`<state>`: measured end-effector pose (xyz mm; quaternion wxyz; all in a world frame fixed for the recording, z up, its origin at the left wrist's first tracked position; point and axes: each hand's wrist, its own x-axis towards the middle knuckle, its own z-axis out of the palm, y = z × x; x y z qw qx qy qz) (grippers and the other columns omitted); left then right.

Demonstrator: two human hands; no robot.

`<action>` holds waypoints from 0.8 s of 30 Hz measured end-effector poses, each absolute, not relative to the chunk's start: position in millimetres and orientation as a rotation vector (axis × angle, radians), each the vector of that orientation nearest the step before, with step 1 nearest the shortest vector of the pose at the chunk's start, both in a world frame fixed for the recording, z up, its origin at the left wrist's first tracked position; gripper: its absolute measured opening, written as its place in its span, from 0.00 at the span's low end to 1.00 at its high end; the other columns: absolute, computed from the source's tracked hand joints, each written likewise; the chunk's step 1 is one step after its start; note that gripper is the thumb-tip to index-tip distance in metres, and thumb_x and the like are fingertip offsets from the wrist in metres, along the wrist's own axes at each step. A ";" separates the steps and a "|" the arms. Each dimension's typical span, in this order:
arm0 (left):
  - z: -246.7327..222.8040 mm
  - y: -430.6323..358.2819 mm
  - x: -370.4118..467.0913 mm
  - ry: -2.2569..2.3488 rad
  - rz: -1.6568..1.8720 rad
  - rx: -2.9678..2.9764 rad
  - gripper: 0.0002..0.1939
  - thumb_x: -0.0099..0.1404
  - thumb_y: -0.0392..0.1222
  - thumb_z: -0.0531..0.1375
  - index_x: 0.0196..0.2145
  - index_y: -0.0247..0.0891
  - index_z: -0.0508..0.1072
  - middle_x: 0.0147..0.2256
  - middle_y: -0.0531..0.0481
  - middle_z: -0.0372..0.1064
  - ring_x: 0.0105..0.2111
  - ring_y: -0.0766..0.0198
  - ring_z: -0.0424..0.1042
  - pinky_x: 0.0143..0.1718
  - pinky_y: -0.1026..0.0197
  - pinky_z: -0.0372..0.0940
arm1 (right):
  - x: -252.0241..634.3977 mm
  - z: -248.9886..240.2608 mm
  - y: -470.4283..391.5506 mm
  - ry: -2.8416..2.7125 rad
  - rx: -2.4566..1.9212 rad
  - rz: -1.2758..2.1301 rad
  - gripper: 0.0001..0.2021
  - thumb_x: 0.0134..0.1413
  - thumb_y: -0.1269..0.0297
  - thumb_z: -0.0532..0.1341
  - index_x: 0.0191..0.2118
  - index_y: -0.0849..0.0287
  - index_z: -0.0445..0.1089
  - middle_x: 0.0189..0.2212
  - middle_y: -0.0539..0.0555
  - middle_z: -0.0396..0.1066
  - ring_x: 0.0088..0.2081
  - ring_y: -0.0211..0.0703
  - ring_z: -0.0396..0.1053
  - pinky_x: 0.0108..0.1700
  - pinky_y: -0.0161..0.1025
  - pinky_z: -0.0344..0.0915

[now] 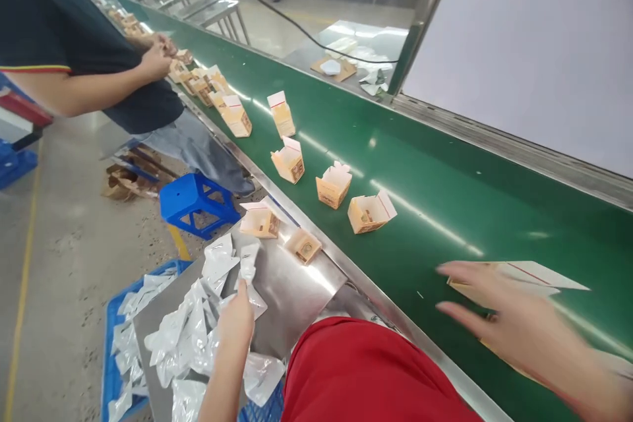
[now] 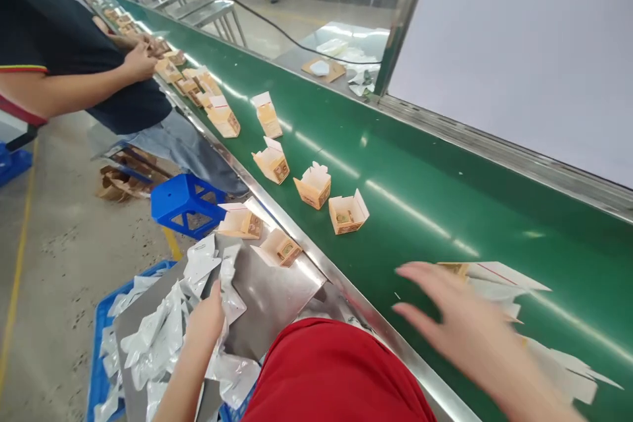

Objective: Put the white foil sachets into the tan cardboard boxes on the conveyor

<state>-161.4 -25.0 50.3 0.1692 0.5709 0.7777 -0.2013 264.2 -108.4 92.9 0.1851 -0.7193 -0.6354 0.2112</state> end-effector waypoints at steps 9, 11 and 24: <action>107.1 -28.6 -4.7 1.357 0.593 1.568 0.17 0.59 0.41 0.51 0.43 0.43 0.74 0.44 0.51 0.74 0.46 0.58 0.70 0.50 0.56 0.64 | 154.8 69.1 -73.1 -0.807 -1.122 1.700 0.27 0.46 0.50 0.65 0.50 0.60 0.65 0.40 0.58 0.71 0.40 0.50 0.70 0.42 0.45 0.68; 95.6 -24.0 30.4 1.339 0.695 1.462 0.16 0.60 0.44 0.54 0.44 0.39 0.72 0.43 0.48 0.73 0.45 0.58 0.71 0.48 0.56 0.65 | 176.0 68.9 -74.1 -0.717 -1.281 1.630 0.23 0.43 0.49 0.66 0.39 0.62 0.69 0.33 0.56 0.73 0.36 0.50 0.71 0.39 0.44 0.68; -18.7 28.0 121.8 1.162 0.747 1.522 0.54 0.40 0.42 0.70 0.60 0.38 0.46 0.60 0.36 0.50 0.61 0.49 0.52 0.60 0.48 0.51 | 256.3 65.4 -39.2 -1.490 -2.051 0.206 0.16 0.55 0.72 0.47 0.37 0.57 0.72 0.40 0.55 0.72 0.41 0.46 0.70 0.41 0.40 0.67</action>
